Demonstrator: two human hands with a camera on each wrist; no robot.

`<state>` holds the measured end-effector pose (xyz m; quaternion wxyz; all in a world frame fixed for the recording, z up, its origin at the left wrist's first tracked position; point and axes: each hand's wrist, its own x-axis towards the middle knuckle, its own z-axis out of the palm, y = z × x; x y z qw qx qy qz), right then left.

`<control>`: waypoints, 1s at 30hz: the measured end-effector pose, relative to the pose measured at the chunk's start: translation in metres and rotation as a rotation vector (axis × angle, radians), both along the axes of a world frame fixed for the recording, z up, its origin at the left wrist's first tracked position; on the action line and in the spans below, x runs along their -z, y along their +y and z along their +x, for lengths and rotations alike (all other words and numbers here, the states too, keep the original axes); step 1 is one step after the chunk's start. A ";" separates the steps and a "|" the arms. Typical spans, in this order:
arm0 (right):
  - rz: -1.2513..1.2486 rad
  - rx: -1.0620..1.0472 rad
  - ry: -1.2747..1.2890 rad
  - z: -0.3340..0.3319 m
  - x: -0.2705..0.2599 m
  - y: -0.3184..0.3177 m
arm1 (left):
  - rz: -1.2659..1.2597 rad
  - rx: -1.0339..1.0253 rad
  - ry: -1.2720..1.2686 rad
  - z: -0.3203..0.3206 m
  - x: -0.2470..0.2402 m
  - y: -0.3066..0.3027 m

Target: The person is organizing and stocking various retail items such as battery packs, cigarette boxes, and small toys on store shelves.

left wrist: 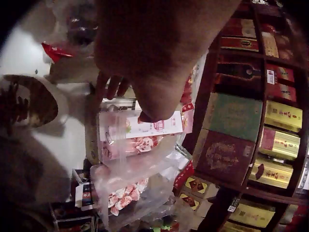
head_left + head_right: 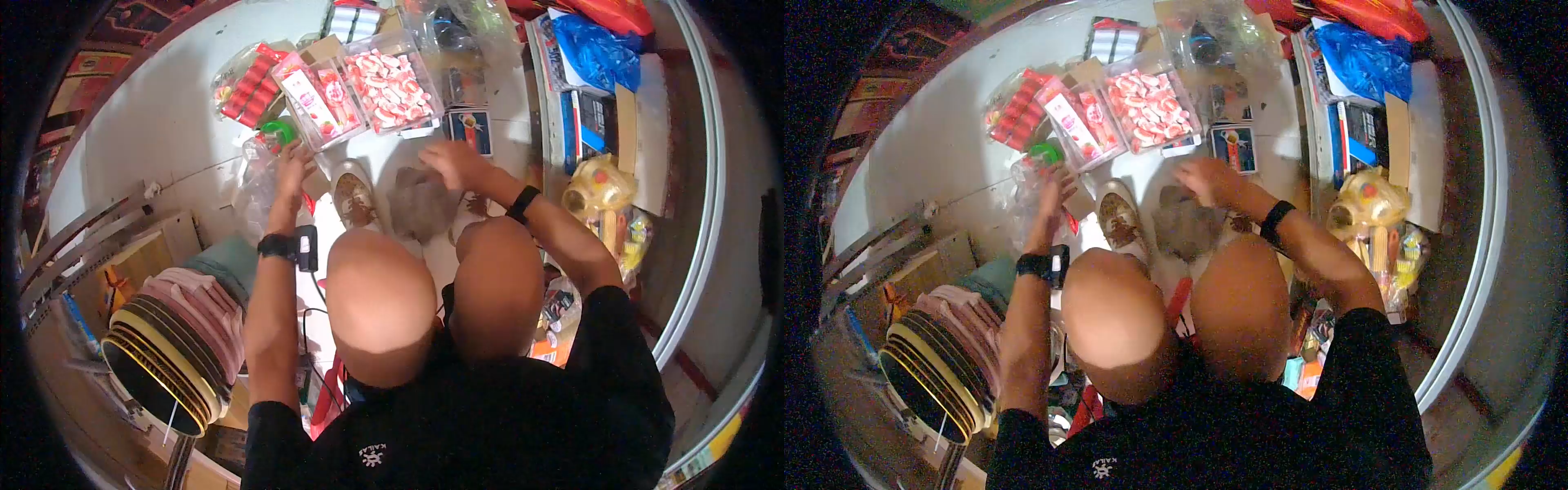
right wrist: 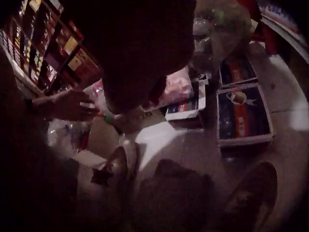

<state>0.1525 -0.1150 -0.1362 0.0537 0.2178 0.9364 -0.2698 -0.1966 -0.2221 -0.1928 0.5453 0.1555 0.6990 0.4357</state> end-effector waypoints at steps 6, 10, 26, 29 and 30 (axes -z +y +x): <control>-0.281 0.001 -0.022 0.054 0.105 -0.034 | -0.009 0.410 -0.112 -0.007 -0.076 -0.004; -0.261 -0.016 -0.139 0.040 0.136 -0.048 | 0.043 0.426 -0.069 -0.015 -0.109 -0.008; -0.183 0.674 0.266 0.089 -0.257 0.007 | 0.384 0.746 0.443 0.005 -0.319 0.049; -0.240 0.866 0.531 0.126 -0.298 -0.011 | 0.482 0.976 0.476 0.038 -0.367 0.061; -0.518 0.972 0.830 0.143 -0.291 -0.010 | 0.542 1.008 0.480 0.055 -0.379 0.060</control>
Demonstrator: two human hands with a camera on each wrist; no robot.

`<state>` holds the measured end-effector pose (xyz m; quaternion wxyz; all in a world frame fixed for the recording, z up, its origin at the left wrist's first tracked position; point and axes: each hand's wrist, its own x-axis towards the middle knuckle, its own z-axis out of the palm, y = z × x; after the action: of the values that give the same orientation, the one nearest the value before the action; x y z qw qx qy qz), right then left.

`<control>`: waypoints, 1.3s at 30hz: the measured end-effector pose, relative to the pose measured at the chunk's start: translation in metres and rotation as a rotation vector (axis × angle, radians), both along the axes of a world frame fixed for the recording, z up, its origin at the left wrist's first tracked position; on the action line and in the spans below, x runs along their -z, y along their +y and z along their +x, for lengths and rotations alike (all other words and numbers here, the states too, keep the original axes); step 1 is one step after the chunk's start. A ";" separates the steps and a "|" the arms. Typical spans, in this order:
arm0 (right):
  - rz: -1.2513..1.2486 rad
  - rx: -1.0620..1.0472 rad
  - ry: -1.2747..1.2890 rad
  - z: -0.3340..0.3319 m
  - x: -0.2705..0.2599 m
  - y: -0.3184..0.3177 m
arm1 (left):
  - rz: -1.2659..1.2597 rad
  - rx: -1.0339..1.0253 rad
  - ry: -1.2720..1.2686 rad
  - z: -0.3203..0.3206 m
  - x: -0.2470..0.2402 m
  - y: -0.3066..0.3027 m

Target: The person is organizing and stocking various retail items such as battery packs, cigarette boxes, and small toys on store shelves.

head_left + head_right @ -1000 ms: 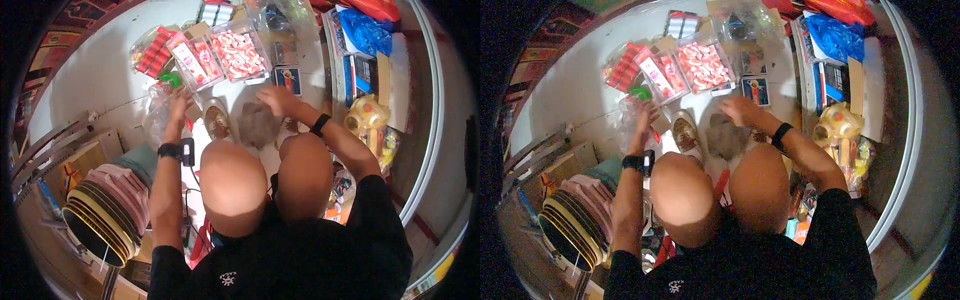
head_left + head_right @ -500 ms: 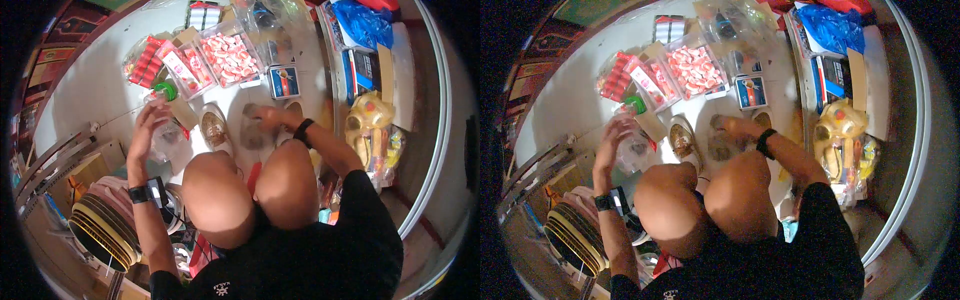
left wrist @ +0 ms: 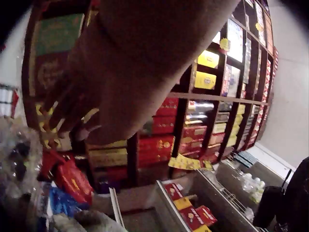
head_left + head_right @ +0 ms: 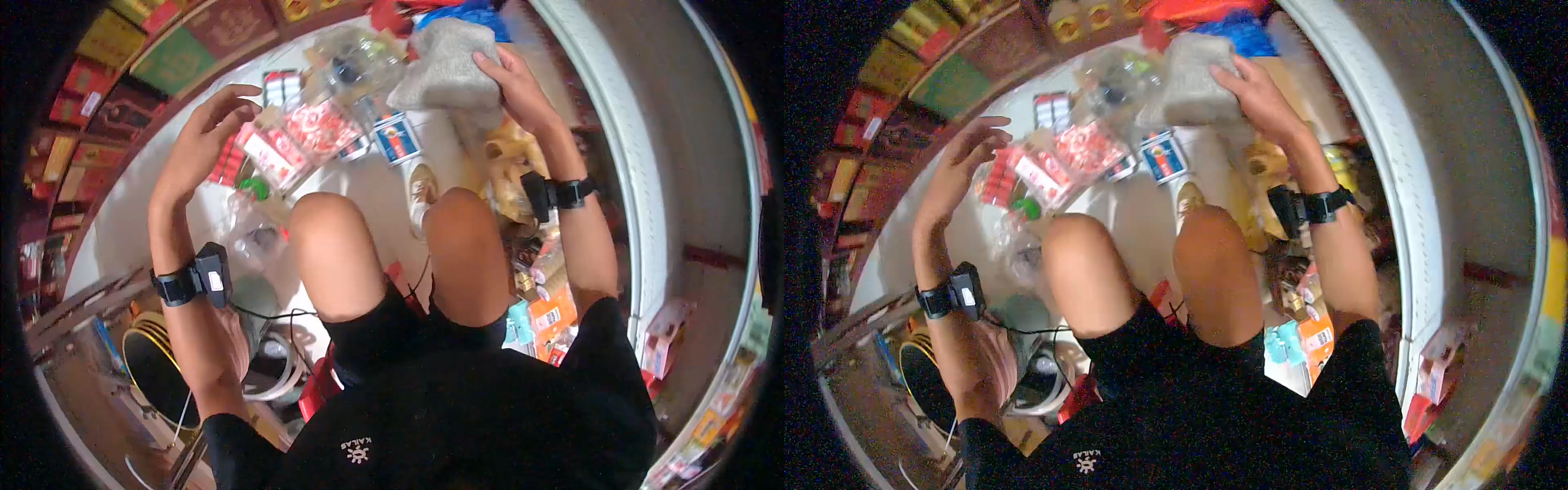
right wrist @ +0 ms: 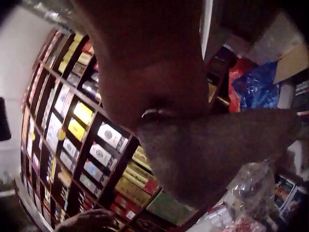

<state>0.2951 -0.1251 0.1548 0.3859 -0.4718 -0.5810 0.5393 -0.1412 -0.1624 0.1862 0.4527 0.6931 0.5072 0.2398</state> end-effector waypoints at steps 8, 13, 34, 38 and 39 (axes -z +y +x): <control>-0.041 0.328 0.515 0.073 -0.095 -0.091 | 0.240 0.302 0.000 0.158 -0.059 -0.026; 0.066 0.465 0.655 0.083 -0.134 -0.156 | 0.466 0.272 0.041 0.273 -0.055 -0.085; -0.305 0.821 -1.139 0.328 -0.111 -0.297 | 0.779 0.454 -0.368 0.549 -0.044 -0.179; -0.461 0.823 -1.250 0.320 -0.077 -0.301 | 0.999 0.703 -0.122 0.581 -0.021 -0.191; -0.475 0.825 -1.254 0.323 -0.075 -0.299 | 1.057 0.753 -0.016 0.591 -0.012 -0.195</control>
<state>0.6182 -0.4245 0.2294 0.0439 -0.9355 -0.3375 0.0952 0.4497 -0.3571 0.1982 0.1073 0.9511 0.0395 0.2871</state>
